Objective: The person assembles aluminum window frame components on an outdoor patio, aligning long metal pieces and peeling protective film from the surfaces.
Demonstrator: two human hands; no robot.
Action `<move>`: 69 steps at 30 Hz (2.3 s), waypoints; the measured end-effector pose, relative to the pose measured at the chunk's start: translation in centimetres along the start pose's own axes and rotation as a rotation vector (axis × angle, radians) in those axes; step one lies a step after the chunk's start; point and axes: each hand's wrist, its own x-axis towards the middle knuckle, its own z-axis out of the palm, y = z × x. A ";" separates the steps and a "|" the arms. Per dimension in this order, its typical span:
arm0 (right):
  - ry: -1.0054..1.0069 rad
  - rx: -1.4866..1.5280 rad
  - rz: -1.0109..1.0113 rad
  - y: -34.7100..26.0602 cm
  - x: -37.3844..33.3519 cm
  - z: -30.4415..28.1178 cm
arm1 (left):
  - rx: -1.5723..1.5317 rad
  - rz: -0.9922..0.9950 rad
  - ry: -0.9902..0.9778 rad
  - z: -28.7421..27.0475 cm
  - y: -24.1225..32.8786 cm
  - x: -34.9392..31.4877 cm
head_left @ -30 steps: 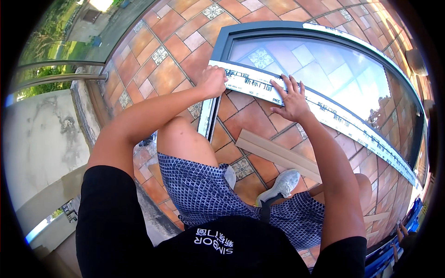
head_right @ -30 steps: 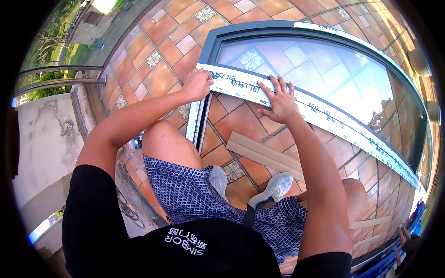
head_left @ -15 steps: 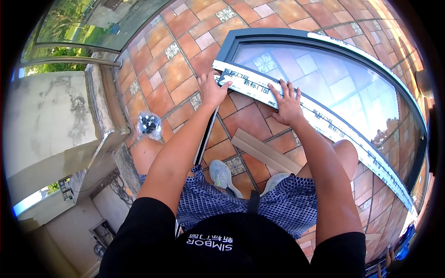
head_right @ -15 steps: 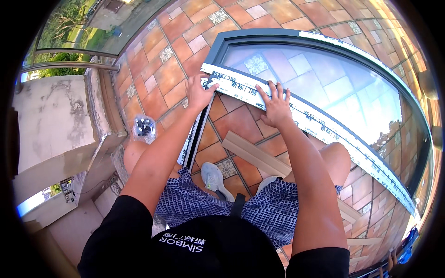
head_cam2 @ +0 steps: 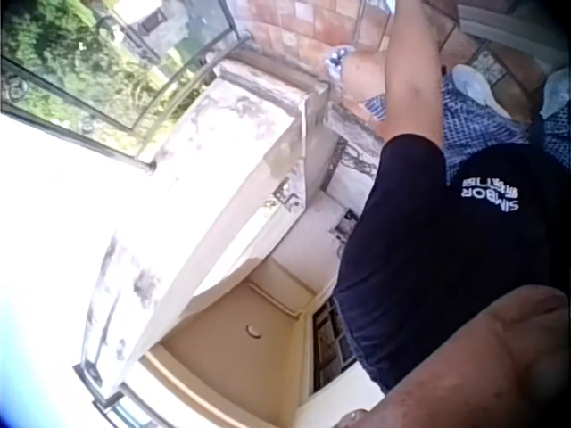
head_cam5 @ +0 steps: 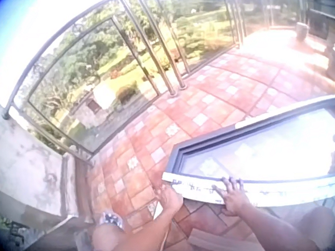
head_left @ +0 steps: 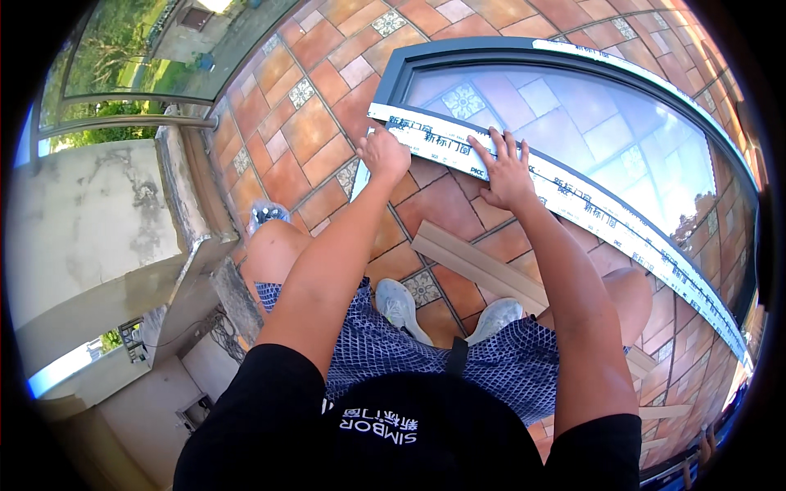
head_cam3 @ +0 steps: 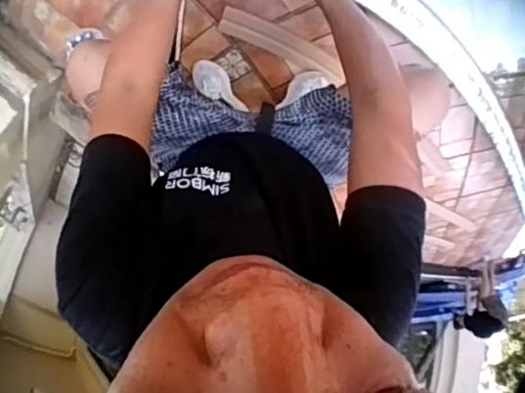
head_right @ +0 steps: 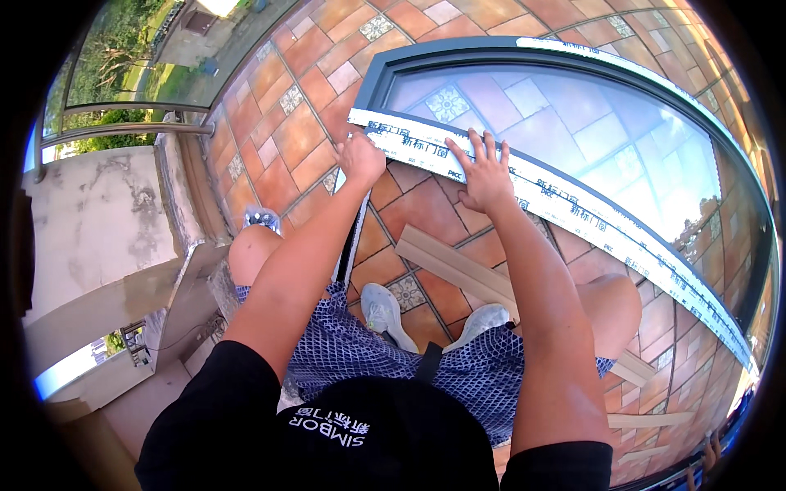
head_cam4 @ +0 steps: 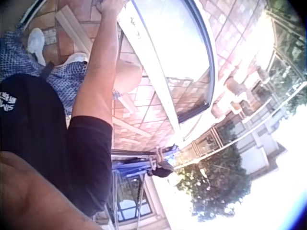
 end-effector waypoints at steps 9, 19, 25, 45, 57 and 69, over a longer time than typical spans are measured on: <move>0.004 -0.015 -0.007 -1.2 0.4 -0.5 | -0.244 0.132 0.380 2.2 2.2 -5.7; -0.008 -0.024 0.015 -0.3 0.0 -0.4 | -0.518 0.076 0.456 -1.9 -2.1 0.7; 0.001 -0.002 0.020 0.0 -0.3 -0.2 | -0.147 0.003 0.119 -0.9 -0.6 1.5; 0.057 0.022 0.000 -0.5 0.0 -0.5 | -0.305 0.124 0.203 1.9 0.4 -2.6; 0.056 0.009 0.006 -0.3 -0.2 -0.5 | -0.142 0.037 0.153 1.2 1.6 0.4; 0.074 -0.021 0.047 1.3 -1.3 0.2 | -0.319 0.433 0.084 -1.4 2.1 -9.5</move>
